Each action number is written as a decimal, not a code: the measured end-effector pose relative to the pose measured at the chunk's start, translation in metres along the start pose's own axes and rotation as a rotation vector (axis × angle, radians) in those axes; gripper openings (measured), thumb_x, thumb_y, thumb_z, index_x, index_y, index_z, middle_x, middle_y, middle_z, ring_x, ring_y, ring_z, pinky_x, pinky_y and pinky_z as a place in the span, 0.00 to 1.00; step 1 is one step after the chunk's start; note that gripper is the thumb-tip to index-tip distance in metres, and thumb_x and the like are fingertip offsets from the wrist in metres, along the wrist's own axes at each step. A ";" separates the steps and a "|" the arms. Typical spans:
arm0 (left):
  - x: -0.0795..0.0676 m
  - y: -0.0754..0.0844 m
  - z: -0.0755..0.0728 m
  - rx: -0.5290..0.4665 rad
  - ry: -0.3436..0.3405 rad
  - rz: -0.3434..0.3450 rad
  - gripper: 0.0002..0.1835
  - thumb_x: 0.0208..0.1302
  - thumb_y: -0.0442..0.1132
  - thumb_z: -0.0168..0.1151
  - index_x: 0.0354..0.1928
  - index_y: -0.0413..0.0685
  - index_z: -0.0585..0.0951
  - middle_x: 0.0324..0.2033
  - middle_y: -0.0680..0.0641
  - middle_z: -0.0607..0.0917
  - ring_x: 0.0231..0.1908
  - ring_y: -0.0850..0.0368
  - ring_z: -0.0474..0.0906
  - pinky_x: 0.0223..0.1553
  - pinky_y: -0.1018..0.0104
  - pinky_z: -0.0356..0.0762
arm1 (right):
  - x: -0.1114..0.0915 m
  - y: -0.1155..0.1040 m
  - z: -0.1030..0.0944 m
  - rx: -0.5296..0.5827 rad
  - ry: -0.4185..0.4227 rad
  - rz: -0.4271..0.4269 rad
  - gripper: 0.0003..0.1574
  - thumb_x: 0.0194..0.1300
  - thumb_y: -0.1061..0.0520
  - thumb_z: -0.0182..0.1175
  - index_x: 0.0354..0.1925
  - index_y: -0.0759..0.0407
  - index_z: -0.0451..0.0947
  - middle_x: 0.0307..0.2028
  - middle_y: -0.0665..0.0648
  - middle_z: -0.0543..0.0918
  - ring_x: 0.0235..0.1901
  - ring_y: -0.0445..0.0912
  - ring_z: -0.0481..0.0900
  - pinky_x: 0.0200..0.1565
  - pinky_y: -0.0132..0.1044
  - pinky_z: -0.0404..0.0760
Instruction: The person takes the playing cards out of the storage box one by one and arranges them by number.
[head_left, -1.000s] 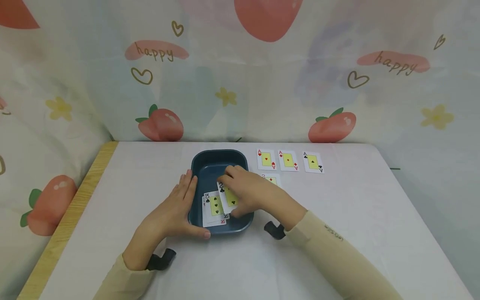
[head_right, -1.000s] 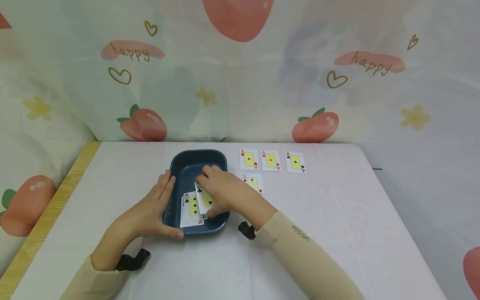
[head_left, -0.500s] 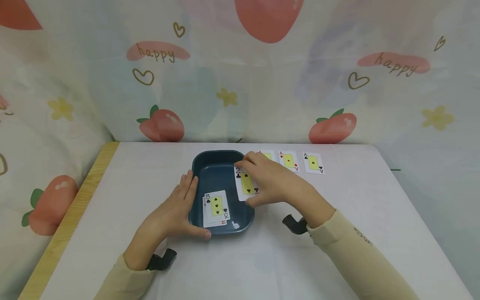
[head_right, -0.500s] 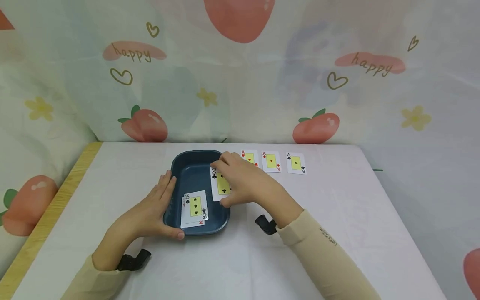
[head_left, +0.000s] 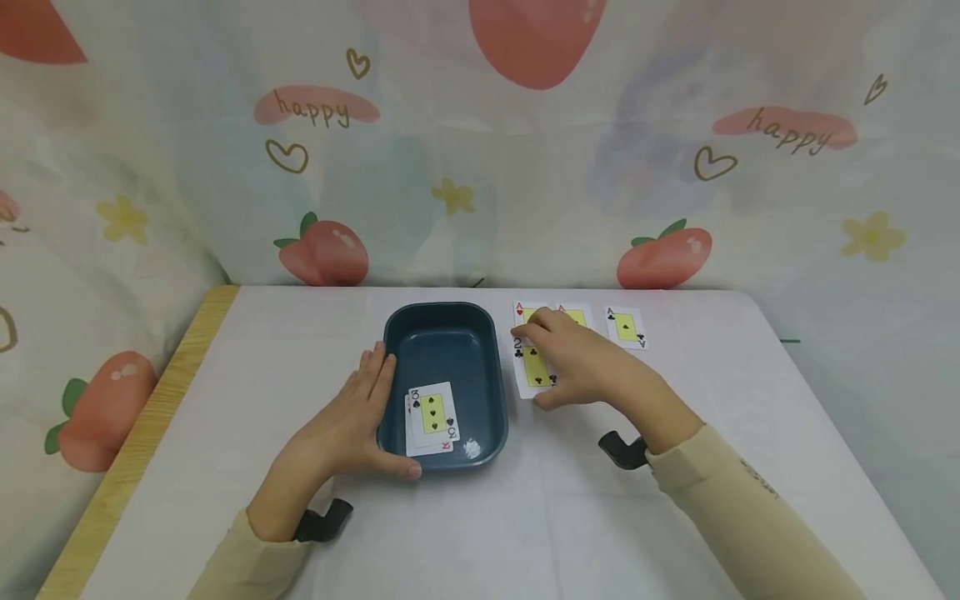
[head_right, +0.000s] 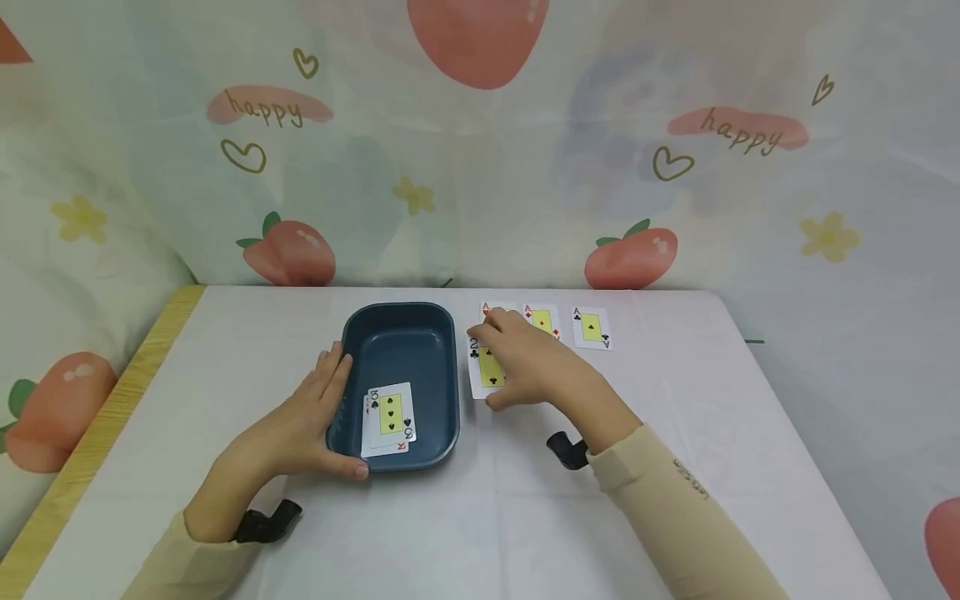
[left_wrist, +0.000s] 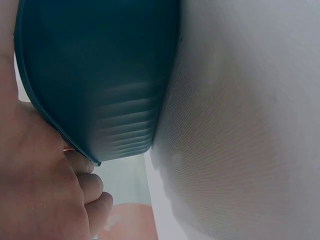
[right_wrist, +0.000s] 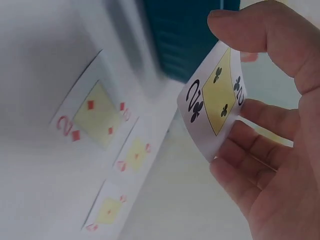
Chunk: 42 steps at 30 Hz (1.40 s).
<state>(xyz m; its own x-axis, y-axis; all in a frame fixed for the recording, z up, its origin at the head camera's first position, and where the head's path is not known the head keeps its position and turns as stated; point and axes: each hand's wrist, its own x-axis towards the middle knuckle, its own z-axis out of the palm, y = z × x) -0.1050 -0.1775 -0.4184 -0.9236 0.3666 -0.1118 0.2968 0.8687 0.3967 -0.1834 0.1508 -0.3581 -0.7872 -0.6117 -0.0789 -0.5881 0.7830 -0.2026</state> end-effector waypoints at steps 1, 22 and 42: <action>-0.001 0.000 0.000 -0.001 -0.001 0.000 0.83 0.29 0.77 0.76 0.79 0.40 0.42 0.79 0.40 0.35 0.78 0.41 0.33 0.76 0.44 0.44 | -0.001 0.003 0.002 0.001 -0.001 0.002 0.53 0.42 0.46 0.75 0.67 0.55 0.70 0.55 0.52 0.71 0.49 0.44 0.69 0.49 0.36 0.78; 0.002 -0.002 0.001 -0.004 0.006 0.014 0.83 0.29 0.77 0.75 0.79 0.39 0.41 0.79 0.40 0.35 0.78 0.41 0.32 0.75 0.43 0.44 | -0.018 0.063 0.022 0.034 -0.049 0.174 0.53 0.42 0.52 0.78 0.66 0.61 0.71 0.54 0.58 0.73 0.48 0.49 0.70 0.49 0.43 0.77; 0.000 0.001 -0.001 -0.011 -0.012 0.003 0.83 0.29 0.76 0.76 0.79 0.39 0.41 0.79 0.41 0.35 0.78 0.42 0.32 0.76 0.44 0.43 | -0.022 0.083 0.039 0.099 -0.131 0.277 0.55 0.44 0.51 0.80 0.69 0.56 0.70 0.58 0.59 0.71 0.51 0.51 0.70 0.52 0.49 0.79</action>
<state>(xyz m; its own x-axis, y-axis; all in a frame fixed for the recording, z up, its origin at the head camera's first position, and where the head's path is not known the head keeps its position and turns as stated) -0.1048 -0.1772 -0.4171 -0.9199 0.3728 -0.1213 0.2964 0.8639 0.4071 -0.2081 0.2247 -0.4112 -0.8805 -0.3913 -0.2678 -0.3289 0.9108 -0.2494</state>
